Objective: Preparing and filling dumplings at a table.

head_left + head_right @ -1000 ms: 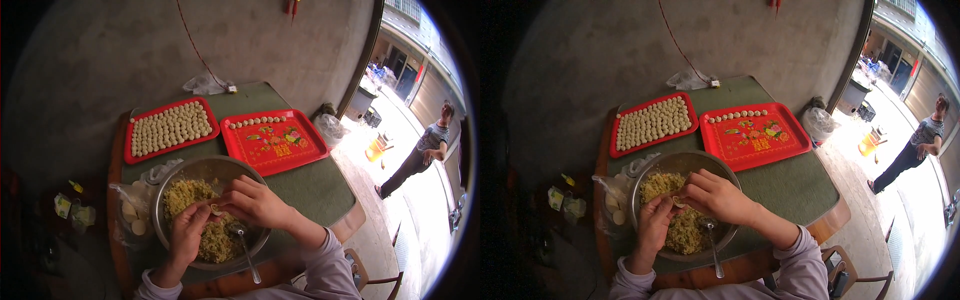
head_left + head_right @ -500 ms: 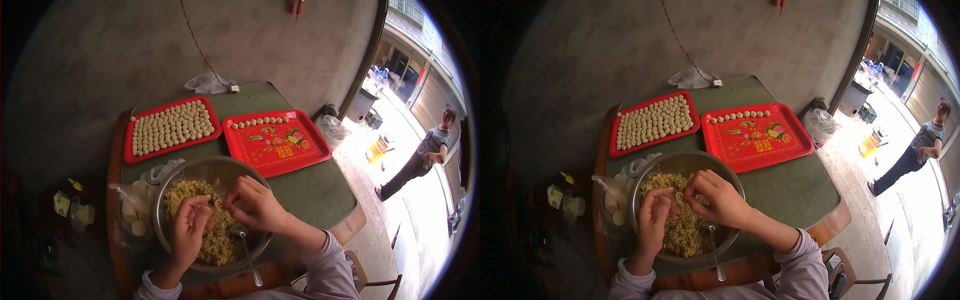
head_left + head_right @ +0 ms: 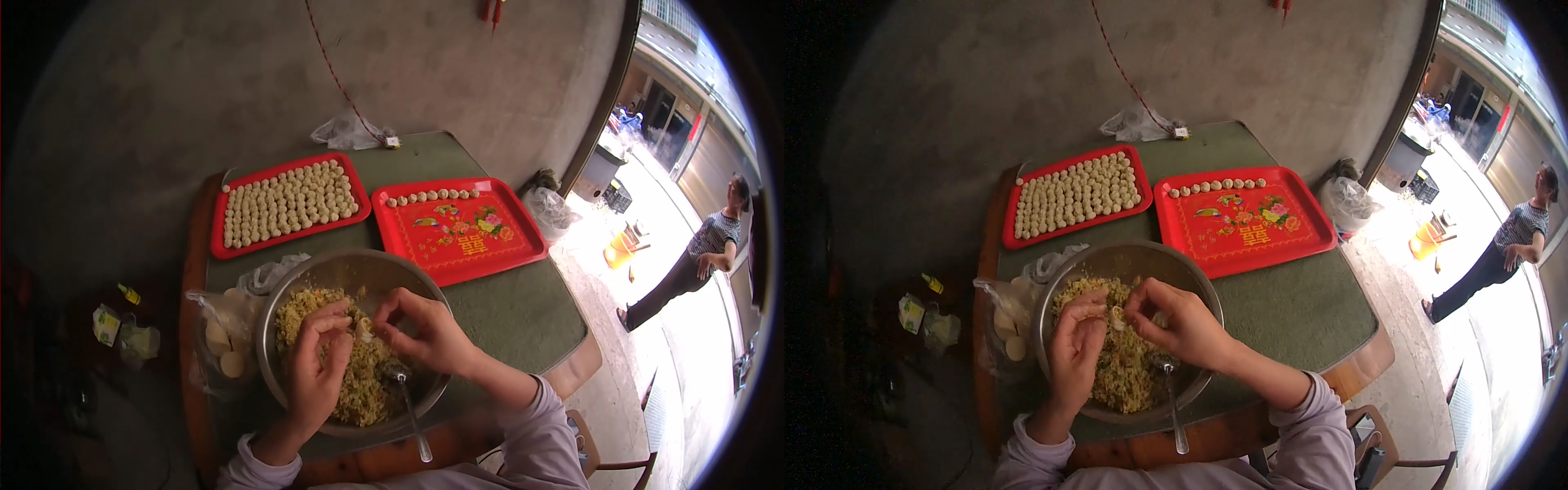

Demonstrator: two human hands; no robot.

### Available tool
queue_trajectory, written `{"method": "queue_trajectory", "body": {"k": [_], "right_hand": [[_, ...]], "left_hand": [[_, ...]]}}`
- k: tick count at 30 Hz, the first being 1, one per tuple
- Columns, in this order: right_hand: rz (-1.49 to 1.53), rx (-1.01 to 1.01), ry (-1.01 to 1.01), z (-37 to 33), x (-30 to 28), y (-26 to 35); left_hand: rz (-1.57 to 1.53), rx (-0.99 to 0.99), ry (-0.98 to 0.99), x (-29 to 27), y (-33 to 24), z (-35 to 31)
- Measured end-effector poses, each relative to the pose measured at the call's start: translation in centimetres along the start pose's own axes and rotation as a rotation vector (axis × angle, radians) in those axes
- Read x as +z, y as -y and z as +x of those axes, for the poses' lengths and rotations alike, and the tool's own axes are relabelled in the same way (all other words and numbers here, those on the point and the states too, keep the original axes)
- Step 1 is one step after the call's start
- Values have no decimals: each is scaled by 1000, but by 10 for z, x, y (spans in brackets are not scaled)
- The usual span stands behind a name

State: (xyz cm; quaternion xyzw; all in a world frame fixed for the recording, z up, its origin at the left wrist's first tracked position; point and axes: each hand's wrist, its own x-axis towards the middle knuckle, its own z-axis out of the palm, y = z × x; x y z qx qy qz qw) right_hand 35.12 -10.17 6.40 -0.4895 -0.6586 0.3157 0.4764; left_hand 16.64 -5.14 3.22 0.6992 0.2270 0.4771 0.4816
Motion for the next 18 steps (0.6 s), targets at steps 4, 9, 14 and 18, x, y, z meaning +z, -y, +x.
{"method": "queue_trajectory", "body": {"k": [4,9,14,18], "right_hand": [[2,9,-12,0,6,-3],[4,-14,-10,2,9,-4],[-167,-156,-12,4,3,-12],[-763,-620,40,6,-9,-9]], "left_hand": [[-241,-189,41,5,-6,-7],[-303,-194,7,4,1,-7],[-376,-322,23,1,0,-1],[-467,-457,75,-3,4,0]]}}
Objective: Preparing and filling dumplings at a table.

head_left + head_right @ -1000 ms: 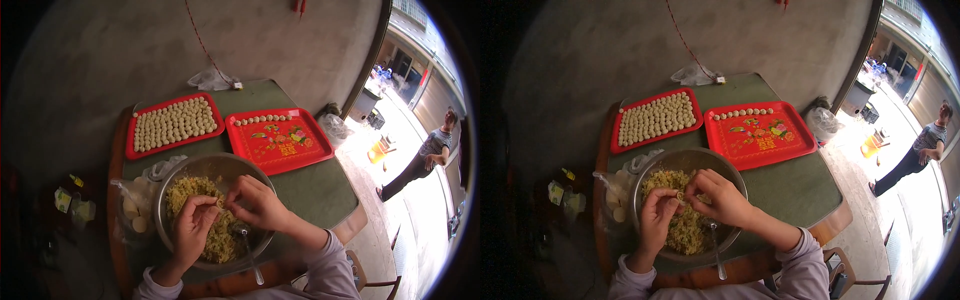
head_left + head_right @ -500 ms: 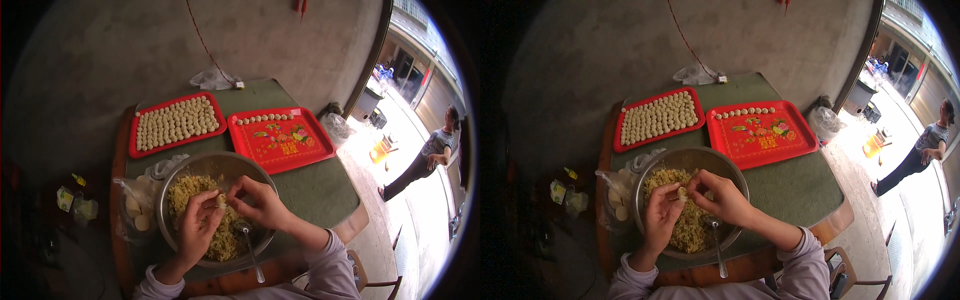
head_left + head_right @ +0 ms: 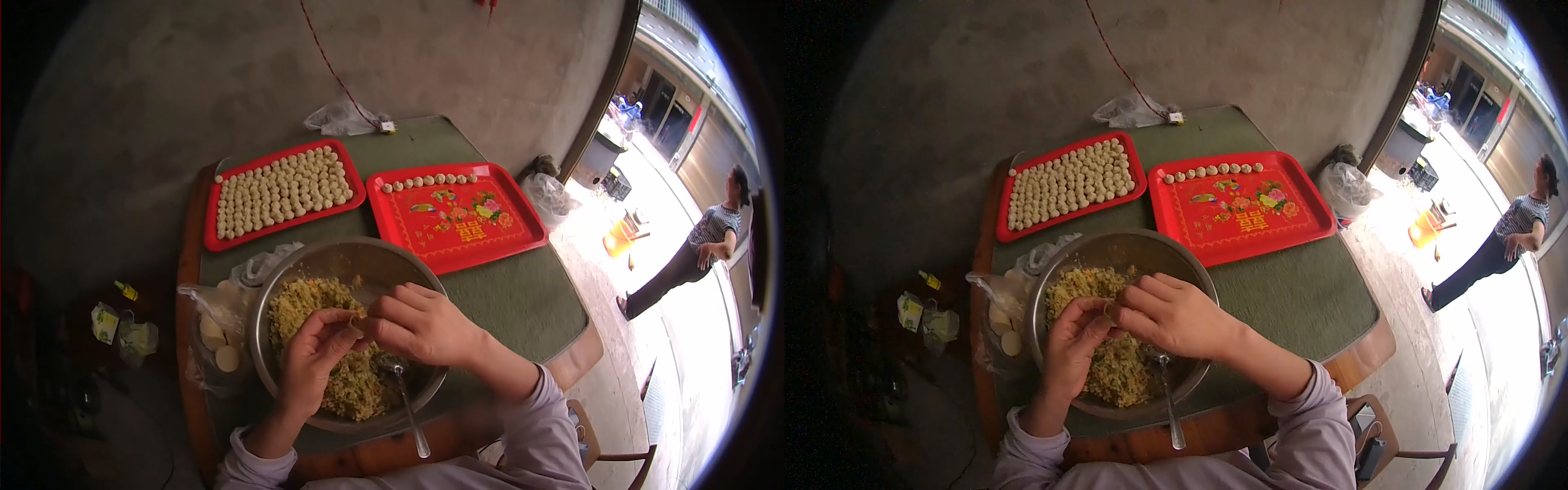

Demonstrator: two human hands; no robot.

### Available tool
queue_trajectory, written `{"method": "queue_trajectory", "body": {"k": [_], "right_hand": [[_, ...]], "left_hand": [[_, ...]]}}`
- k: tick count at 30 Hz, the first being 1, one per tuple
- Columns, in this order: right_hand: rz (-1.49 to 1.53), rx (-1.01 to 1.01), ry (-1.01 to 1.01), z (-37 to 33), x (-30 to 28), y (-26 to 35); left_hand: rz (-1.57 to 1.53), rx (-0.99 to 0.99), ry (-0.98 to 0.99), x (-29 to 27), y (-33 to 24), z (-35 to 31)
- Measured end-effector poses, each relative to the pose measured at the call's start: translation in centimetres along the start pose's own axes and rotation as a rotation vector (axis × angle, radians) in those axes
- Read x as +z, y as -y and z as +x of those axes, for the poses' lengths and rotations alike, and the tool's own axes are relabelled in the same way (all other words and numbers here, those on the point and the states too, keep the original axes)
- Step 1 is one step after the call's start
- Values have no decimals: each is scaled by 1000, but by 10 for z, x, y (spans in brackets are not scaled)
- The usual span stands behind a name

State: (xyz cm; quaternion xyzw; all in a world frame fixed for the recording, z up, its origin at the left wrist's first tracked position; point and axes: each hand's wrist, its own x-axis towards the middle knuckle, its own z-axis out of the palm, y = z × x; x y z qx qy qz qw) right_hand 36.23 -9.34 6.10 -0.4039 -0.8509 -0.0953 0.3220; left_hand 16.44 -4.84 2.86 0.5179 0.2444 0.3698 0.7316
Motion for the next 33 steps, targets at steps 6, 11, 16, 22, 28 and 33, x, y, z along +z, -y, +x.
{"method": "queue_trajectory", "body": {"k": [6,11,16,22,28,33], "right_hand": [[52,87,-68,2,1,1],[153,105,-94,2,3,2],[289,206,-92,2,9,7],[274,281,-142,3,12,10],[164,133,-42,0,5,6],[109,83,2,0,-1,4]], "left_hand": [[-30,-8,44,-1,-4,1],[0,-14,57,-3,-3,1],[26,-3,52,-5,-1,0],[43,51,8,3,-4,-1],[8,7,13,-1,-2,0],[-7,-69,71,-8,-3,2]]}}
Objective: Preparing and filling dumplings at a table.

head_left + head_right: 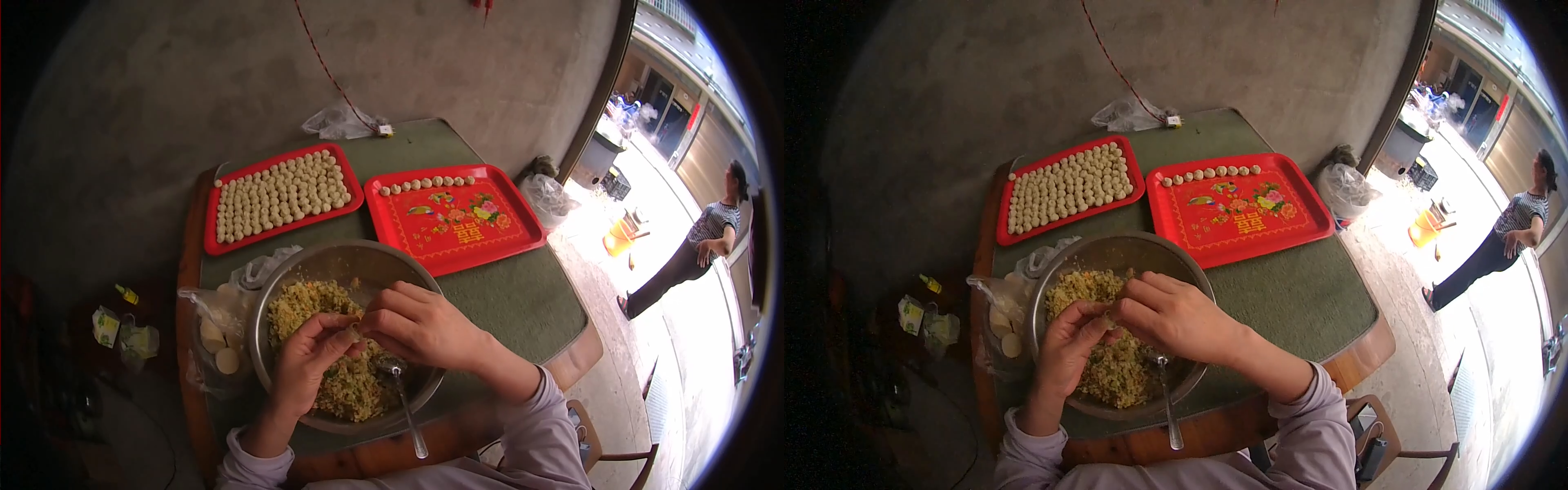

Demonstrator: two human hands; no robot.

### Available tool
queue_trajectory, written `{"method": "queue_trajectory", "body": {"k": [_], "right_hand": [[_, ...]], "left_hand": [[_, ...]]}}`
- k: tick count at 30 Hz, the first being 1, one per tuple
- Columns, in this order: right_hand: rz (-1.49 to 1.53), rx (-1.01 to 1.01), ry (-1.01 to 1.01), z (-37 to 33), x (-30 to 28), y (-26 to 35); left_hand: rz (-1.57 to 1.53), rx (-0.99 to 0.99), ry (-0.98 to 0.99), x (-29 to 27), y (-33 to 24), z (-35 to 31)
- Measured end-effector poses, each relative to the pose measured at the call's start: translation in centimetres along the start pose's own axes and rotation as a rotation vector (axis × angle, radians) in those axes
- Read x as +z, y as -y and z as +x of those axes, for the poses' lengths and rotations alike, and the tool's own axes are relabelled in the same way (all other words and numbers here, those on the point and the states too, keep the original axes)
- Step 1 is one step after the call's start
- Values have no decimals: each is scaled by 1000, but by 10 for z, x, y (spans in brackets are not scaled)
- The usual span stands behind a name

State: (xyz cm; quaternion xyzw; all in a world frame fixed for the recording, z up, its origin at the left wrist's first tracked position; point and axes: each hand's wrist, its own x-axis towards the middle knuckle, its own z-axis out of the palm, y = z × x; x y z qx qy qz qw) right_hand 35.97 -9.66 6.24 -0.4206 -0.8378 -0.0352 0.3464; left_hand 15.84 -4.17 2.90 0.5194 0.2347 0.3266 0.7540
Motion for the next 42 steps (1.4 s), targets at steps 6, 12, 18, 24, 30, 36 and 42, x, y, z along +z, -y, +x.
{"method": "queue_trajectory", "body": {"k": [6,12,18,24,30,36,42], "right_hand": [[32,30,-28,1,-3,0],[77,37,-21,0,-1,0],[127,117,-30,1,7,5],[211,146,-50,2,8,4],[103,54,6,0,1,1],[57,50,-10,1,-2,2],[101,22,-3,0,-1,1]], "left_hand": [[7,-20,46,-1,-4,0],[51,-21,43,-1,-5,0],[47,8,-6,3,-2,-1],[18,45,-47,5,-7,-1],[-38,-32,24,-2,-4,1],[-61,-67,69,-6,-6,1],[-35,-73,77,-8,-6,1]]}}
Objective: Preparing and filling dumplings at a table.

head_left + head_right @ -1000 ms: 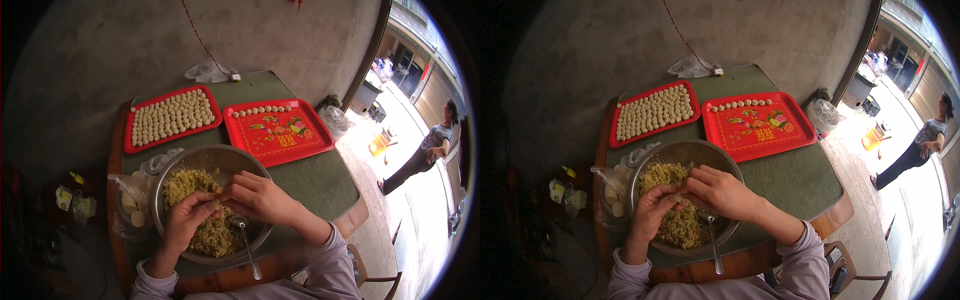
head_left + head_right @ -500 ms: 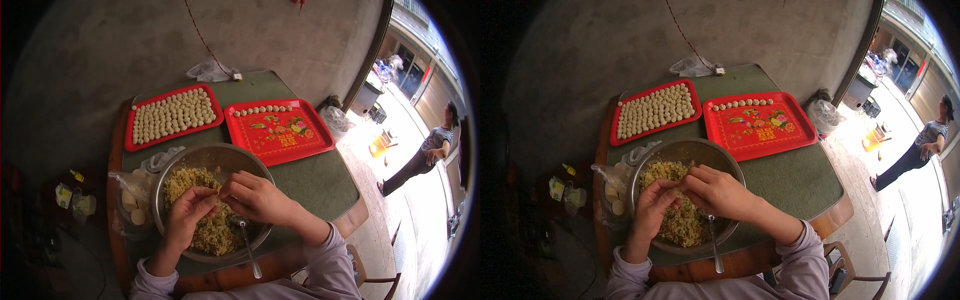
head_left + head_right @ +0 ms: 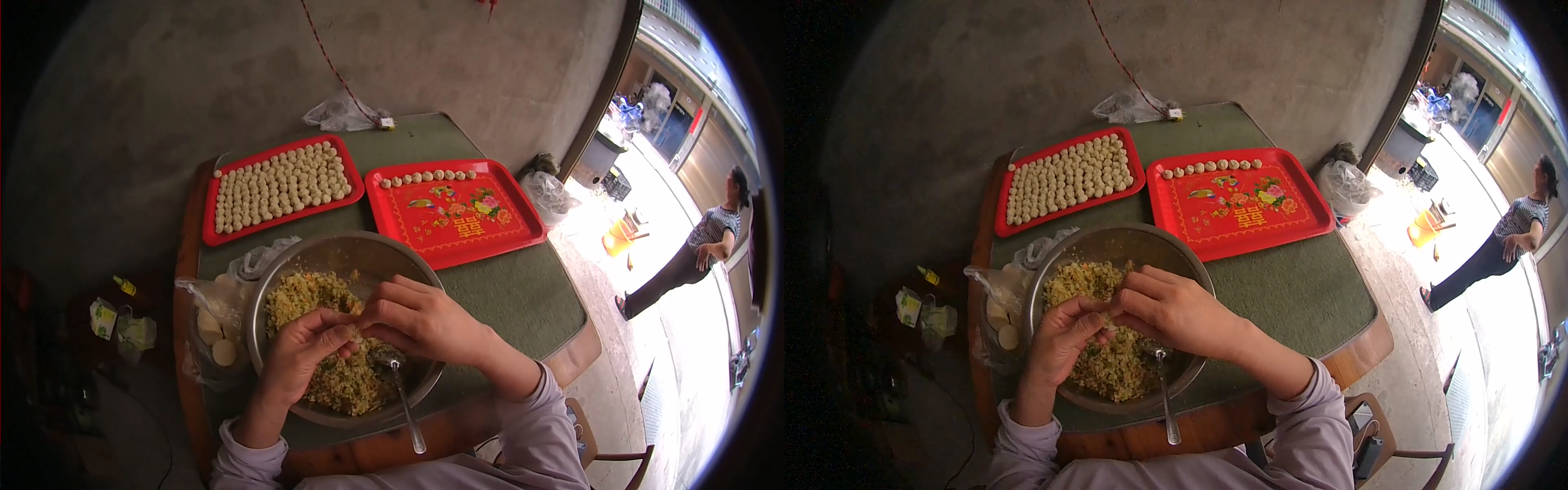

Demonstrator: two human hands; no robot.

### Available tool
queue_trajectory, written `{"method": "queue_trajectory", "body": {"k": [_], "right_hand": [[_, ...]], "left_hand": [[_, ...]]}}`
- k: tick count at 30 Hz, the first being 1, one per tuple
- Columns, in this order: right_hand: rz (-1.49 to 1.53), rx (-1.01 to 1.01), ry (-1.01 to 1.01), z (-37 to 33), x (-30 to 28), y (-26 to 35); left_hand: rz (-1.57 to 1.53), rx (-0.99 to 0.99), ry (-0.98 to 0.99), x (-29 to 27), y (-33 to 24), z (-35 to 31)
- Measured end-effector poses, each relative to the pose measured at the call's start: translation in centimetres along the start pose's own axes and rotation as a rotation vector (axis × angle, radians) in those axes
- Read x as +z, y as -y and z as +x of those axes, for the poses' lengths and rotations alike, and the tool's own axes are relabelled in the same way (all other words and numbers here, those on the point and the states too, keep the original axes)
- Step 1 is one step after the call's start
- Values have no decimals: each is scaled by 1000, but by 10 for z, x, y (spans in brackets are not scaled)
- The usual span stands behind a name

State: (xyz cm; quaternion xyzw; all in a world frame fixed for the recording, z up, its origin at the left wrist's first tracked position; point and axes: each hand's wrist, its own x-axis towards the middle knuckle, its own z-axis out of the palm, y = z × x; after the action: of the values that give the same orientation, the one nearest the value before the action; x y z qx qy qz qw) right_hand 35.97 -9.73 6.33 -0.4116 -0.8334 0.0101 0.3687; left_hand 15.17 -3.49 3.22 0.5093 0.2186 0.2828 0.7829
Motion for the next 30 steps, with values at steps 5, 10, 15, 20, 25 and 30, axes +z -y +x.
{"method": "queue_trajectory", "body": {"k": [5,10,15,20,25,30], "right_hand": [[-127,-106,93,3,-6,4],[-11,6,-64,2,6,2],[40,34,-75,1,7,0],[0,-2,7,1,5,1],[-98,-46,-4,1,6,3],[-74,-51,-28,4,5,5]], "left_hand": [[17,-33,-23,2,0,1],[-40,12,-62,11,-3,0],[-19,93,-79,11,4,2],[-47,68,-25,3,6,2],[-118,-44,-5,-2,3,1],[-131,-40,1,-3,3,0]]}}
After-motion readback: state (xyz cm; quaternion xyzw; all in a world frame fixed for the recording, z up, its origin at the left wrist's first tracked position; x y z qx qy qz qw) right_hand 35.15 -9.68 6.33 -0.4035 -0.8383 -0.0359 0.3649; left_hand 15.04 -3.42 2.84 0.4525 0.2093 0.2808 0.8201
